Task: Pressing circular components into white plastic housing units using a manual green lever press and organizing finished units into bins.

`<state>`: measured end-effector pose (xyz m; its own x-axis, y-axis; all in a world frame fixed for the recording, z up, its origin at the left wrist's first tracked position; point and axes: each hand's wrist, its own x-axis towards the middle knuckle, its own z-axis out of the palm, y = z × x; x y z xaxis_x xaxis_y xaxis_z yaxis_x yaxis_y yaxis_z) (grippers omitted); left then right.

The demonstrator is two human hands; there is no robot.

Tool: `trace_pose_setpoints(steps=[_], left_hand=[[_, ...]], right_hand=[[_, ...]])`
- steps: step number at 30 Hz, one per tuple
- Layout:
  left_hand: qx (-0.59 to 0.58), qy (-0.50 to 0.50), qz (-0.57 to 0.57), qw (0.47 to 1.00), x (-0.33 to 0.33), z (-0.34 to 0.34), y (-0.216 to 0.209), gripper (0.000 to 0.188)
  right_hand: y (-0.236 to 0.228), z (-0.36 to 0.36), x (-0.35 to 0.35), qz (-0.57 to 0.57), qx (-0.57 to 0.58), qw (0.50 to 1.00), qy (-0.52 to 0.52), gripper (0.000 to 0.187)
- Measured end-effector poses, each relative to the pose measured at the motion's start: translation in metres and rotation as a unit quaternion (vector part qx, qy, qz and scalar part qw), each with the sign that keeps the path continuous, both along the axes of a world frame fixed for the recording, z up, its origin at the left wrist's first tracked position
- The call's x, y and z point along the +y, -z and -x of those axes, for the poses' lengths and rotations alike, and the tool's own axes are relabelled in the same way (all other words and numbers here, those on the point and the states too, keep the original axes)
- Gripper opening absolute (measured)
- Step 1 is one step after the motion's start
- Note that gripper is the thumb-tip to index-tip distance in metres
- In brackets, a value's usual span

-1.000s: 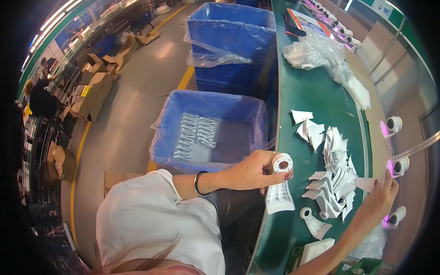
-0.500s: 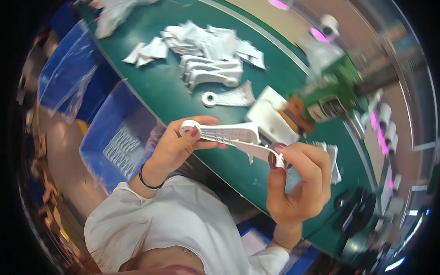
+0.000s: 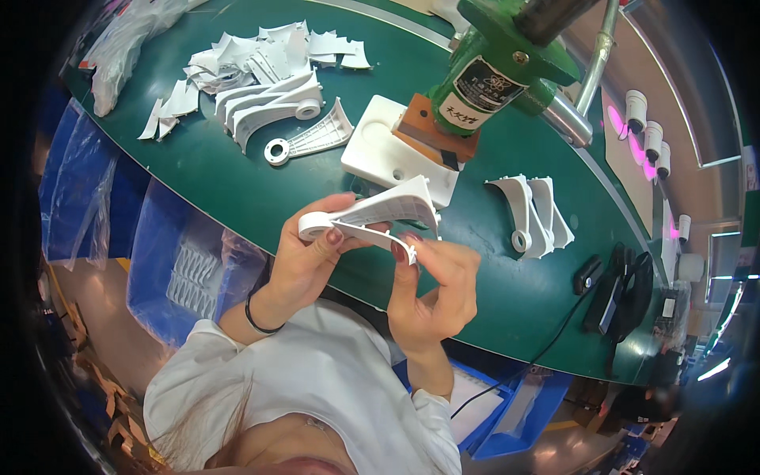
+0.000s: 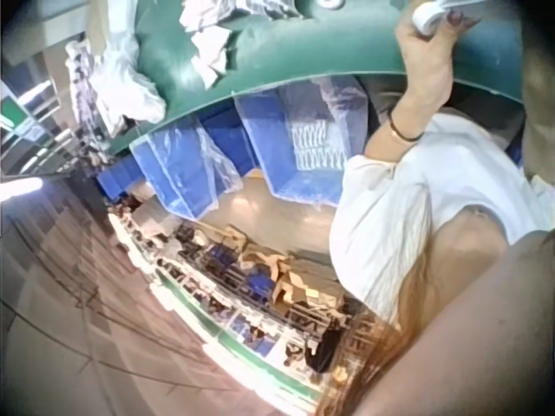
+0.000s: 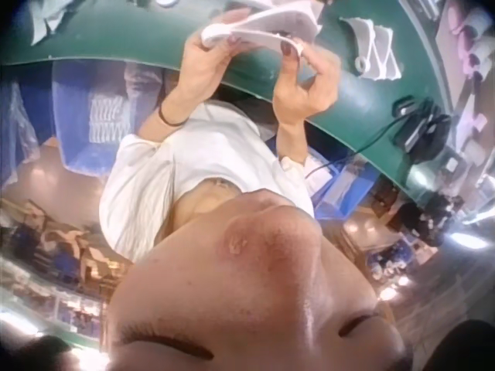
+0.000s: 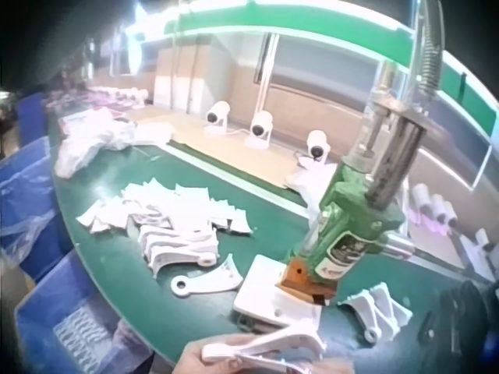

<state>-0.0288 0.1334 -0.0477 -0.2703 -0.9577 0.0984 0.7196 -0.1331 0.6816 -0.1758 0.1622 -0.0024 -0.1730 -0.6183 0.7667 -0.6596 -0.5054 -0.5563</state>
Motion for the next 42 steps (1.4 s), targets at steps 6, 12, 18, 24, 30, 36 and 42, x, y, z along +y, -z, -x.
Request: trace_pose_setpoints(steps=[6, 12, 18, 24, 30, 36, 42], left_hand=[[-0.040, -0.031, 0.029, 0.998, 0.001, 0.007, 0.001, 0.033], [-0.084, -0.064, 0.063, 0.992, 0.000, 0.016, 0.001, 0.026], [-0.121, -0.015, 0.084, 0.989, -0.008, 0.013, -0.003, 0.023], [-0.119, 0.118, -0.041, 0.985, -0.023, 0.004, -0.033, 0.025], [-0.525, -0.036, 0.329, 0.784, -0.066, -0.022, -0.062, 0.034], [-0.597, -0.106, 0.448, 0.656, -0.130, -0.028, -0.041, 0.039], [-0.636, -0.089, 0.446, 0.624, -0.146, -0.035, -0.048, 0.038]], right_hand=[[0.010, 0.004, 0.007, 0.028, 0.087, 0.992, 0.091, 0.020], [0.032, 0.013, 0.001, 0.036, 0.062, 0.984, 0.163, 0.035], [0.022, 0.034, -0.010, 0.039, -0.042, 0.997, 0.052, 0.067], [-0.001, 0.070, -0.010, -0.154, 0.043, 0.958, -0.238, 0.074], [-0.013, 0.083, -0.031, -0.229, 0.068, 0.959, -0.150, 0.064], [-0.015, 0.086, -0.084, -0.282, 0.119, 0.948, -0.087, 0.060], [-0.013, 0.090, -0.114, -0.283, 0.178, 0.938, -0.086, 0.070]])
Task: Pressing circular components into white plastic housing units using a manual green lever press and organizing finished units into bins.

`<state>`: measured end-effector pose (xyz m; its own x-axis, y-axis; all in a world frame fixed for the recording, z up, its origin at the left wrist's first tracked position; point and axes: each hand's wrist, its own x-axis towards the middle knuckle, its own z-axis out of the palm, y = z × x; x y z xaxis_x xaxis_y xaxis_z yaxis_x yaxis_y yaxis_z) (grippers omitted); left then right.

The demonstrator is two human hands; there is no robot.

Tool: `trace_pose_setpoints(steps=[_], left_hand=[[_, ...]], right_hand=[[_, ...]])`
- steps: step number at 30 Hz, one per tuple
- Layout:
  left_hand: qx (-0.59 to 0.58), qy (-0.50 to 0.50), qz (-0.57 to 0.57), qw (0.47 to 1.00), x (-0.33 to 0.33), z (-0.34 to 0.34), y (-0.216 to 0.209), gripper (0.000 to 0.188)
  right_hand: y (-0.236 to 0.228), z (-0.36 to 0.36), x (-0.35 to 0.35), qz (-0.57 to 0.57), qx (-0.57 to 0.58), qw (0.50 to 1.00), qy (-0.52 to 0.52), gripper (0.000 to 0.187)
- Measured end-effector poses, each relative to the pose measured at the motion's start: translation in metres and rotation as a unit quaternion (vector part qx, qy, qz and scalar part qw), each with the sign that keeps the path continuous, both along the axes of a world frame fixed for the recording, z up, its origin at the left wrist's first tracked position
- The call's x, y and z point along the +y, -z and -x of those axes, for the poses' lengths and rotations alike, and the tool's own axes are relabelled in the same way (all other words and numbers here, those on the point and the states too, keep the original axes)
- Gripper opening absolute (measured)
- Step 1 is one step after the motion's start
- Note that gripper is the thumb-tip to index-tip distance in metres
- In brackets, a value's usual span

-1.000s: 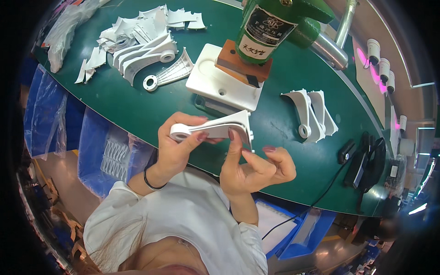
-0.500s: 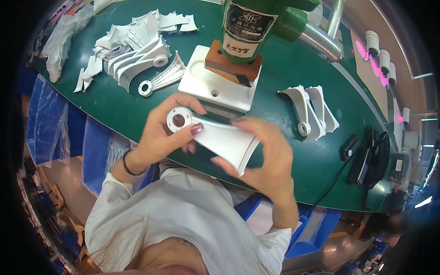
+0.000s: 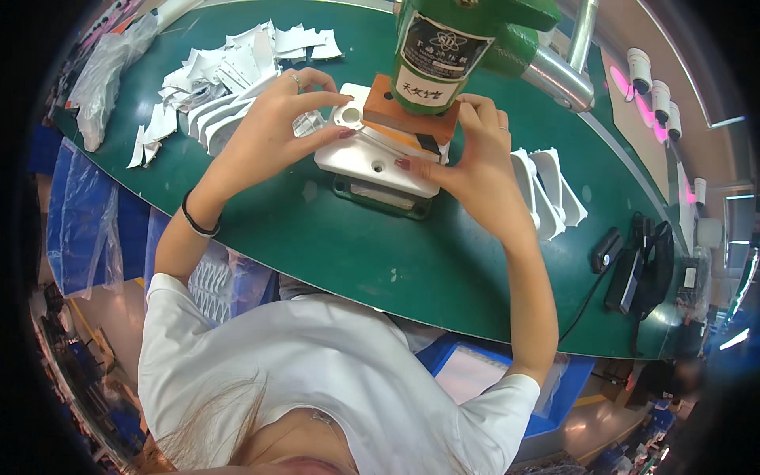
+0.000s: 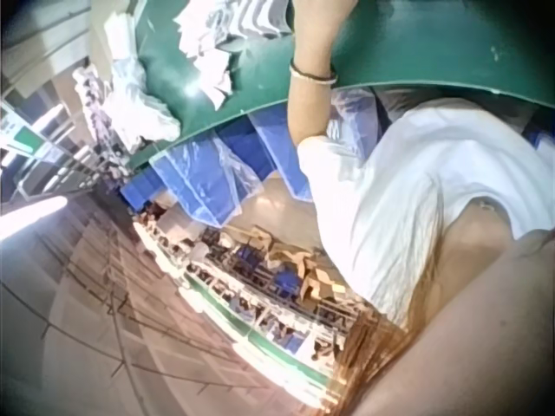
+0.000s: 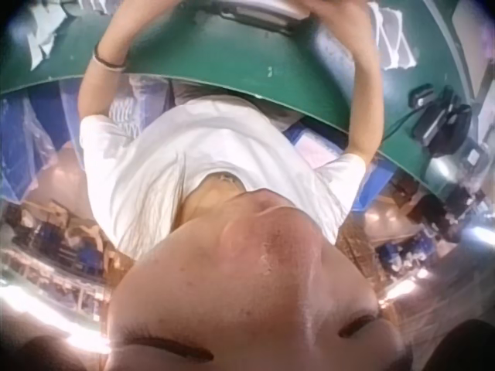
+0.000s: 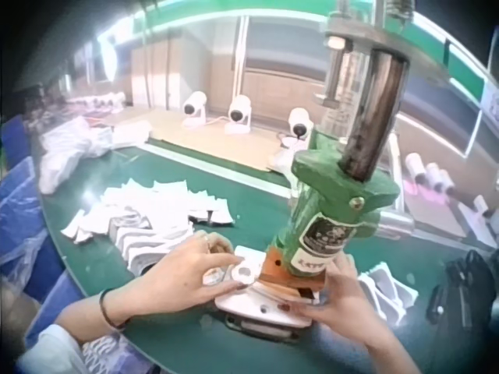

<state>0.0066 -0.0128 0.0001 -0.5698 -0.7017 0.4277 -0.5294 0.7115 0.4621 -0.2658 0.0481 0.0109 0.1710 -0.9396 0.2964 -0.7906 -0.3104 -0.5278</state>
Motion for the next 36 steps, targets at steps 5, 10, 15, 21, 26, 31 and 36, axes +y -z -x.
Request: trace_pose_setpoints(steps=[5, 10, 15, 21, 26, 31, 36], left_hand=[[-0.042, 0.020, -0.057, 0.997, 0.003, -0.010, -0.001, 0.061], [-0.034, 0.075, -0.008, 0.997, -0.001, -0.006, -0.001, 0.090], [-0.035, 0.121, -0.101, 0.987, -0.017, -0.002, 0.014, 0.097], [-0.034, 0.119, -0.006, 0.992, -0.019, 0.004, 0.014, 0.096], [-0.004, 0.109, 0.021, 0.994, -0.018, -0.005, 0.022, 0.093], [-0.005, 0.114, 0.000, 0.993, -0.015, -0.003, 0.026, 0.093], [-0.002, 0.115, -0.021, 0.993, -0.015, -0.012, 0.021, 0.088]], right_hand=[[-0.030, 0.013, 0.002, -0.059, 0.086, 0.993, -0.053, 0.092], [-0.118, 0.076, 0.005, 0.023, 0.189, 0.972, 0.141, 0.034], [-0.170, 0.065, -0.094, 0.044, -0.247, 0.961, 0.119, 0.046], [-0.174, 0.054, -0.106, 0.324, -0.398, 0.845, 0.146, 0.042], [-0.127, -0.014, 0.025, 0.445, -0.356, 0.818, -0.084, 0.035], [-0.003, -0.020, 0.072, 0.536, -0.015, 0.843, -0.029, 0.021], [-0.041, -0.009, 0.048, 0.559, -0.037, 0.816, -0.141, 0.017]])
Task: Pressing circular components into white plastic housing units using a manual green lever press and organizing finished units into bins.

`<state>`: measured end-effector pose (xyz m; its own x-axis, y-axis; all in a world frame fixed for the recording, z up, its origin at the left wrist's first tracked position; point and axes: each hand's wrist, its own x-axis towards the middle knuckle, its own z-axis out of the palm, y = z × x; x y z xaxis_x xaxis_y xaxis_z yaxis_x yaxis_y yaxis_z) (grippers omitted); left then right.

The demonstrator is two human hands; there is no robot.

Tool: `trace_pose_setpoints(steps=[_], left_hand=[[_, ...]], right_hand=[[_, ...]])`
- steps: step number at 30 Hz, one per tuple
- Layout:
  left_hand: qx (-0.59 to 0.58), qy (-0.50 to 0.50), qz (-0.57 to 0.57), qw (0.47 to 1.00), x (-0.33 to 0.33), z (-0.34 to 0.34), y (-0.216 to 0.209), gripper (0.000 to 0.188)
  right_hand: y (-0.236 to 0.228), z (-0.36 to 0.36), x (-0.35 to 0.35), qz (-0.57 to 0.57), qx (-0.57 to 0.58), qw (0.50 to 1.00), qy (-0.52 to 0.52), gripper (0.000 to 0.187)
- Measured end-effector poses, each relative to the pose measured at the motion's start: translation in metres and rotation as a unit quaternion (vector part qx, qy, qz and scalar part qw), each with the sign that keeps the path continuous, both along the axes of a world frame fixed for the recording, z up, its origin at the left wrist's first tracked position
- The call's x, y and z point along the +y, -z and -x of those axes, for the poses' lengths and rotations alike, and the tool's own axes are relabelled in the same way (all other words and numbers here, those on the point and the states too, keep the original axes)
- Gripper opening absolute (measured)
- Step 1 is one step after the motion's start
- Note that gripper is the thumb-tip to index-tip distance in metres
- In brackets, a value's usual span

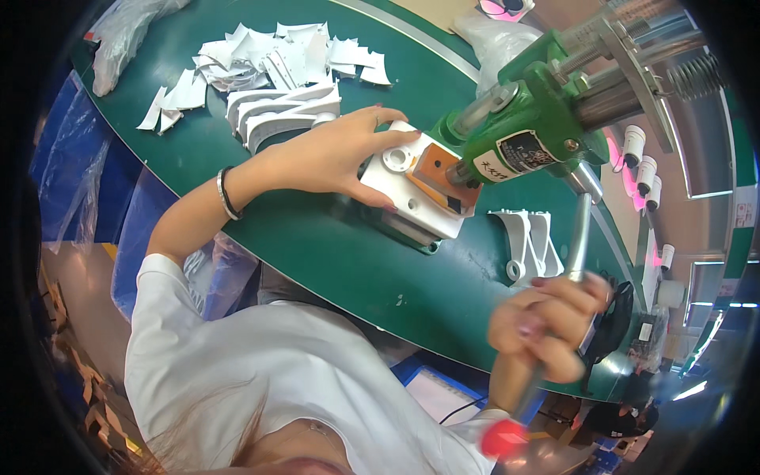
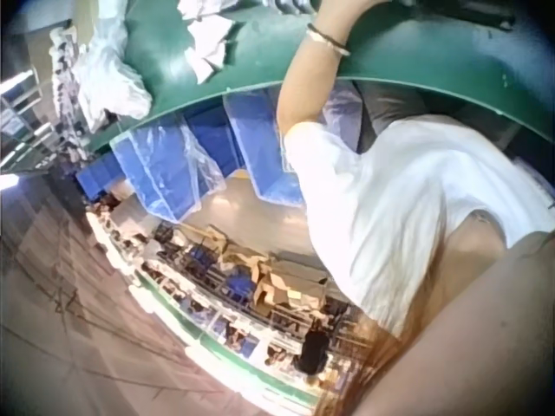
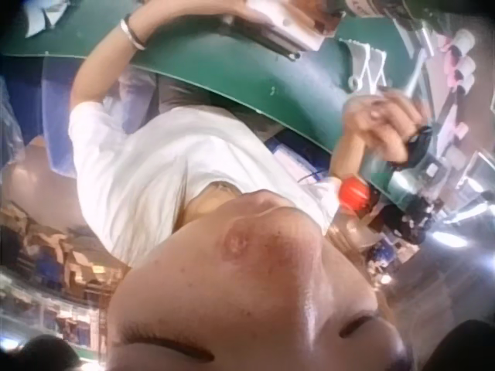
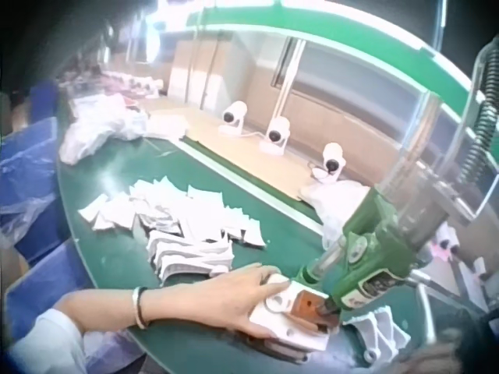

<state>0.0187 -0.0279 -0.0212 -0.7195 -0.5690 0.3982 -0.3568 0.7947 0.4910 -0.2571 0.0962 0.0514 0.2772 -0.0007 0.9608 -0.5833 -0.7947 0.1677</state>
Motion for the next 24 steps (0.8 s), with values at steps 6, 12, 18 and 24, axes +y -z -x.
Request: trace_pose_setpoints(steps=[6, 12, 18, 24], left_hand=[[0.057, 0.017, -0.063, 0.996, -0.006, 0.004, -0.004, 0.038], [0.045, 0.027, 0.038, 0.998, -0.016, 0.014, 0.000, 0.034], [0.060, 0.056, 0.058, 0.995, 0.000, 0.014, -0.006, 0.044], [0.020, 0.051, 0.014, 0.998, 0.024, 0.015, -0.023, 0.046]], right_hand=[[-0.125, 0.028, -0.086, -0.395, -0.342, 0.852, 0.039, 0.036], [-0.082, 0.053, -0.129, -0.467, -0.394, 0.792, 0.010, 0.043], [-0.034, 0.071, -0.053, -0.443, -0.328, 0.825, 0.126, 0.027], [-0.002, 0.005, 0.035, -0.433, 0.102, 0.872, 0.203, 0.033]])
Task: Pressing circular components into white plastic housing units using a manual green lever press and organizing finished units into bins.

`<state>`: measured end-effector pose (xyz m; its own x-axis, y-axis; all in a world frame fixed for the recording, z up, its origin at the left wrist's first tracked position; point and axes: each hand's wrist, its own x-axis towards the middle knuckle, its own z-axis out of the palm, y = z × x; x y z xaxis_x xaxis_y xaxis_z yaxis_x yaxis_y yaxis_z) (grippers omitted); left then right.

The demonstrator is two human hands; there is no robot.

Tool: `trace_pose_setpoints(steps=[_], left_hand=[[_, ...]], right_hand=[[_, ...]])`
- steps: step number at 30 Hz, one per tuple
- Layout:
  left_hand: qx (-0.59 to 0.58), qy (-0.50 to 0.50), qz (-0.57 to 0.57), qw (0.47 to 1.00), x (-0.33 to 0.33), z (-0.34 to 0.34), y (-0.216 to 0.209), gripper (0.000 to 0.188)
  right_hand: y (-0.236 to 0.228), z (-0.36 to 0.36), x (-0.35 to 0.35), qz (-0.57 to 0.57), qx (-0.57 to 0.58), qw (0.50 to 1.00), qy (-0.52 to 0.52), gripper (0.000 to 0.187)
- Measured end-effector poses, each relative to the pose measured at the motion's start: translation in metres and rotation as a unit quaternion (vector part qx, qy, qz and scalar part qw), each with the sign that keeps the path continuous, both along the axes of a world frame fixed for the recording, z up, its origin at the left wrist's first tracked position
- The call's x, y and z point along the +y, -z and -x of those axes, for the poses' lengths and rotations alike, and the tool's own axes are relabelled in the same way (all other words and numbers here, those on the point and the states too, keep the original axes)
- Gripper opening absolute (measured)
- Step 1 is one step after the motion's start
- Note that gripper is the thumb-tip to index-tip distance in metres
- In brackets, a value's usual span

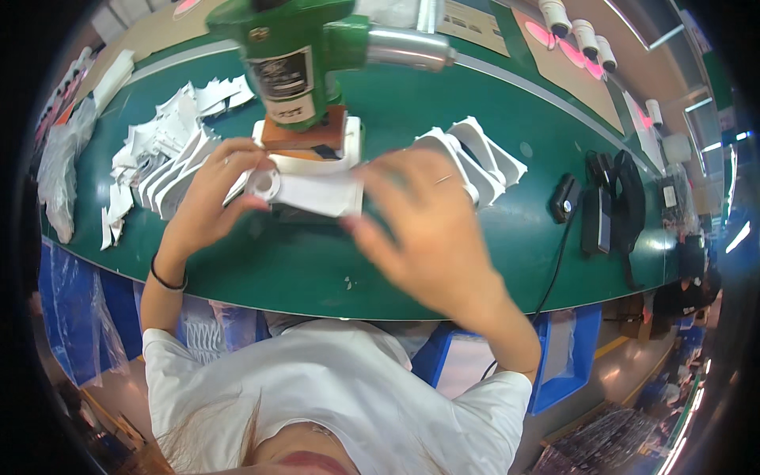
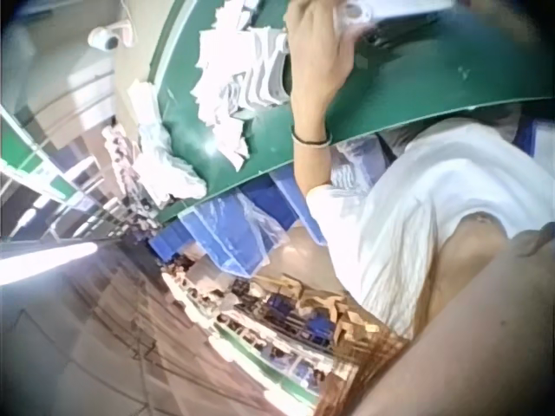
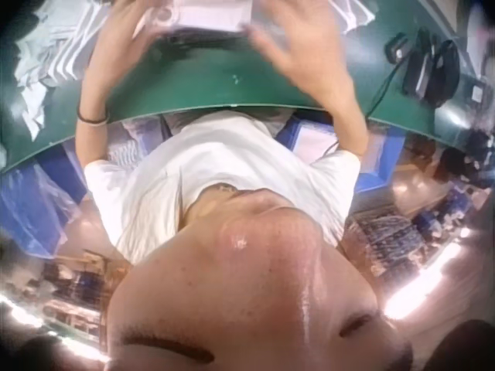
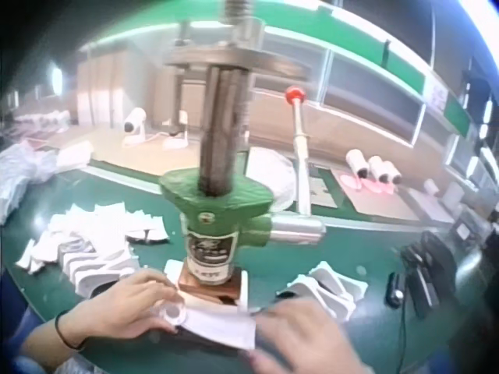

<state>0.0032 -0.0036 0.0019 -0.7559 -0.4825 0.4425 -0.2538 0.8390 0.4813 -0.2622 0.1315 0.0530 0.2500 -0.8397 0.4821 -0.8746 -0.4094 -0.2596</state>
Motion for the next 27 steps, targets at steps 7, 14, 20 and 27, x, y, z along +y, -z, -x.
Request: trace_pose_setpoints(steps=[7, 14, 20, 27], left_hand=[[0.012, 0.128, 0.233, 0.964, 0.052, 0.026, -0.020, 0.047], [0.034, 0.067, 0.268, 0.961, 0.045, 0.027, -0.013, 0.047], [0.067, -0.059, 0.225, 0.970, 0.038, -0.018, -0.016, 0.043], [0.035, -0.253, 0.137, 0.957, 0.040, -0.039, -0.007, 0.035]], right_hand=[[0.015, -0.012, 0.020, -0.122, -0.033, 0.990, -0.067, 0.022], [0.033, 0.028, 0.023, 0.050, 0.053, 0.985, 0.155, 0.009], [0.065, 0.058, 0.001, 0.079, 0.187, 0.939, 0.279, 0.009], [0.062, 0.048, -0.007, 0.089, 0.167, 0.937, 0.293, 0.013]])
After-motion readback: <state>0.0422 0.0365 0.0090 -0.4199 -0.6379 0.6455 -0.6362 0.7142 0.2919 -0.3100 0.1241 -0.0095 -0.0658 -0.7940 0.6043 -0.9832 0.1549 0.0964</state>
